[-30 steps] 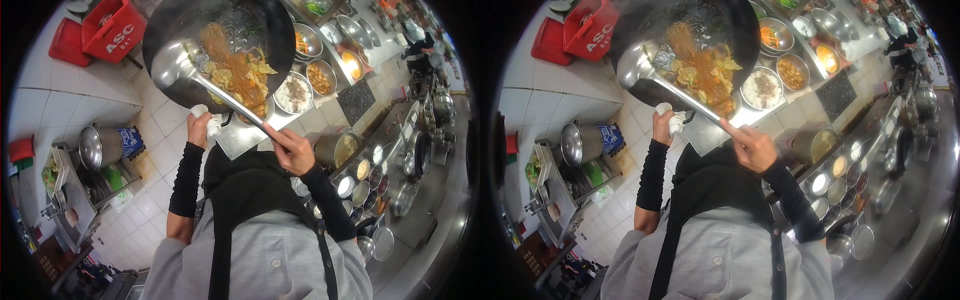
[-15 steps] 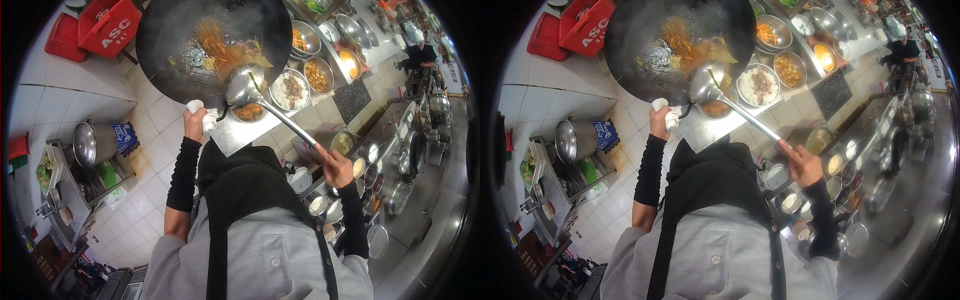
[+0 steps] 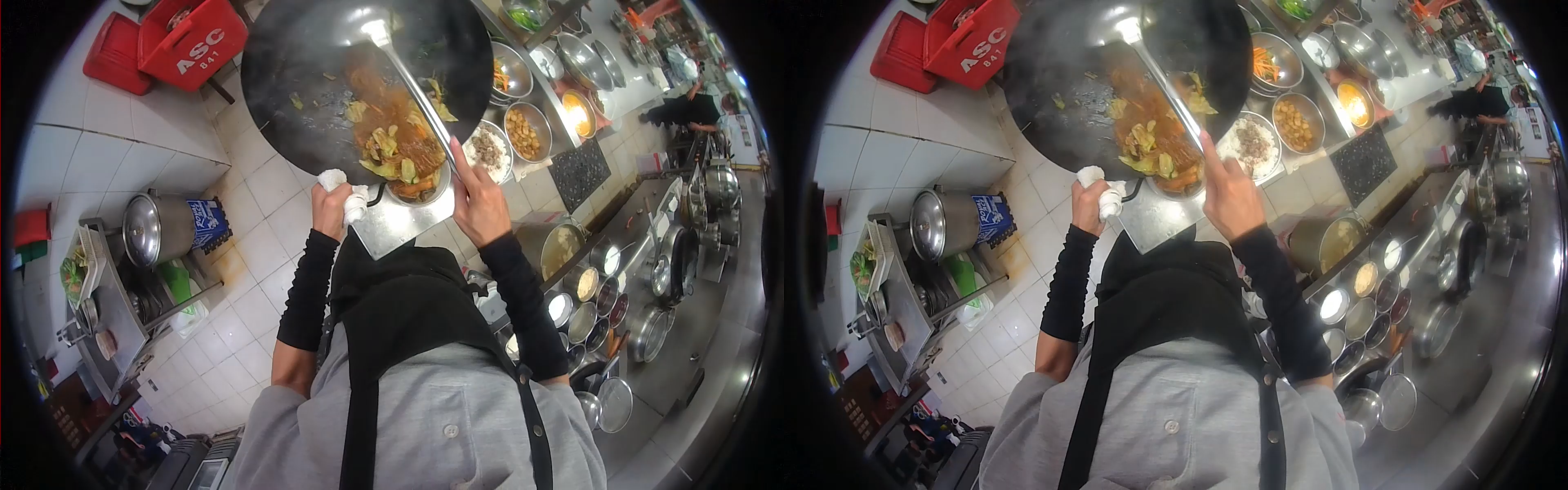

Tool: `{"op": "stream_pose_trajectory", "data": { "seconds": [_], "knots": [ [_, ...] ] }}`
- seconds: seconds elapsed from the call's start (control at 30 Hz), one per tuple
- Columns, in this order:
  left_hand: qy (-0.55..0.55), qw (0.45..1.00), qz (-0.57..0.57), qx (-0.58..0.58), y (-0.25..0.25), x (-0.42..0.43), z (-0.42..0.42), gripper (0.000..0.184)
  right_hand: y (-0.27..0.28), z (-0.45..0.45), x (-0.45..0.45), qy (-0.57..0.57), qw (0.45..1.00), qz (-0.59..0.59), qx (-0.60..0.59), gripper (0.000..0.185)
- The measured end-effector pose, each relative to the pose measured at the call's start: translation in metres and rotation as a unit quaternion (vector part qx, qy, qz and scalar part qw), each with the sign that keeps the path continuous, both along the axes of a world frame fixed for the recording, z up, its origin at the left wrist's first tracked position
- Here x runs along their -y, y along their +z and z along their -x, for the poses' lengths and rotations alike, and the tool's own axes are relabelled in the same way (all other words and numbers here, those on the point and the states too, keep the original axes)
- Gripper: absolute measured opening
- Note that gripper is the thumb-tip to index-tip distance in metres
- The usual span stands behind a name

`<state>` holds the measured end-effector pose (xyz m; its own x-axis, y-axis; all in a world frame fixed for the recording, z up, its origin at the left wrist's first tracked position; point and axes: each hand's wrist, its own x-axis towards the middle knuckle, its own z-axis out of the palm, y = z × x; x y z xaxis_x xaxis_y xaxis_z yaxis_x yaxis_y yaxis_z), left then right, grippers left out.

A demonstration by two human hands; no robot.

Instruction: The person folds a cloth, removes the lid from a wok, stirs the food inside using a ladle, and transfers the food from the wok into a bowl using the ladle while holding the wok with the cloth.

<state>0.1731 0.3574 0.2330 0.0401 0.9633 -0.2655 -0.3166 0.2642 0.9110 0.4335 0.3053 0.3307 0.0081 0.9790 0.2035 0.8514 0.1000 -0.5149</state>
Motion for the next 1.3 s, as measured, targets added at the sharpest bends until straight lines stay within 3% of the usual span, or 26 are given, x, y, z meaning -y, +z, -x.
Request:
{"op": "stream_pose_trajectory", "data": {
  "seconds": [0.1,0.17,0.27,0.4,0.5,0.53,0.6,0.77,0.8,0.9,0.97,1.03,1.13,1.2,1.3],
  "knots": [
    [-0.003,0.997,0.030,0.070,0.024,0.000,-0.003,0.016,-0.011,-0.021,0.068,0.011,0.996,0.079,0.041,0.066],
    [0.024,0.999,0.013,0.039,0.009,-0.002,-0.005,0.016,0.009,-0.032,0.086,0.034,0.996,0.080,-0.005,0.066],
    [-0.005,1.000,0.008,0.023,-0.010,-0.005,-0.003,0.009,0.029,-0.027,0.049,0.033,0.999,0.041,-0.013,0.071],
    [-0.016,1.000,0.006,0.006,0.007,-0.002,-0.001,0.009,0.013,-0.016,-0.006,0.013,1.000,-0.025,0.001,0.072],
    [-0.003,1.000,-0.017,0.008,0.006,-0.010,0.000,0.014,-0.004,-0.041,0.073,0.029,0.996,0.088,0.009,0.073],
    [-0.022,0.996,-0.067,-0.055,-0.001,-0.012,0.003,0.015,0.006,-0.044,0.084,0.046,0.995,0.087,0.001,0.073],
    [0.018,1.000,-0.018,-0.012,0.001,-0.009,-0.002,0.015,0.032,-0.045,0.091,0.071,0.994,0.076,-0.024,0.075],
    [-0.023,1.000,0.013,0.003,0.011,-0.002,-0.004,0.018,0.024,-0.009,-0.011,0.051,0.998,-0.041,-0.006,0.073],
    [-0.100,0.974,-0.131,-0.157,0.005,-0.005,0.007,0.019,0.015,-0.009,-0.014,0.044,0.999,-0.024,0.004,0.073],
    [-0.046,0.999,-0.017,-0.017,0.005,-0.004,0.005,0.020,-0.024,-0.042,0.046,0.061,0.997,0.016,0.038,0.075],
    [-0.049,0.991,-0.087,-0.086,0.001,-0.003,0.004,0.019,-0.015,-0.060,0.097,0.043,0.996,0.073,0.040,0.069],
    [-0.033,0.993,-0.071,-0.085,0.005,-0.002,0.001,0.019,0.017,-0.067,0.115,0.043,0.994,0.094,0.021,0.068],
    [-0.011,0.998,0.051,0.018,0.005,-0.001,-0.003,0.019,0.021,-0.044,0.075,0.030,0.999,0.030,-0.018,0.068],
    [-0.048,0.993,-0.042,-0.100,-0.013,0.001,0.001,0.020,0.009,-0.020,0.025,0.028,0.999,-0.008,-0.030,0.071],
    [-0.101,0.987,-0.063,-0.104,-0.005,0.006,0.006,0.025,-0.010,-0.010,0.017,0.009,0.999,-0.027,-0.046,0.073]
  ]
}}
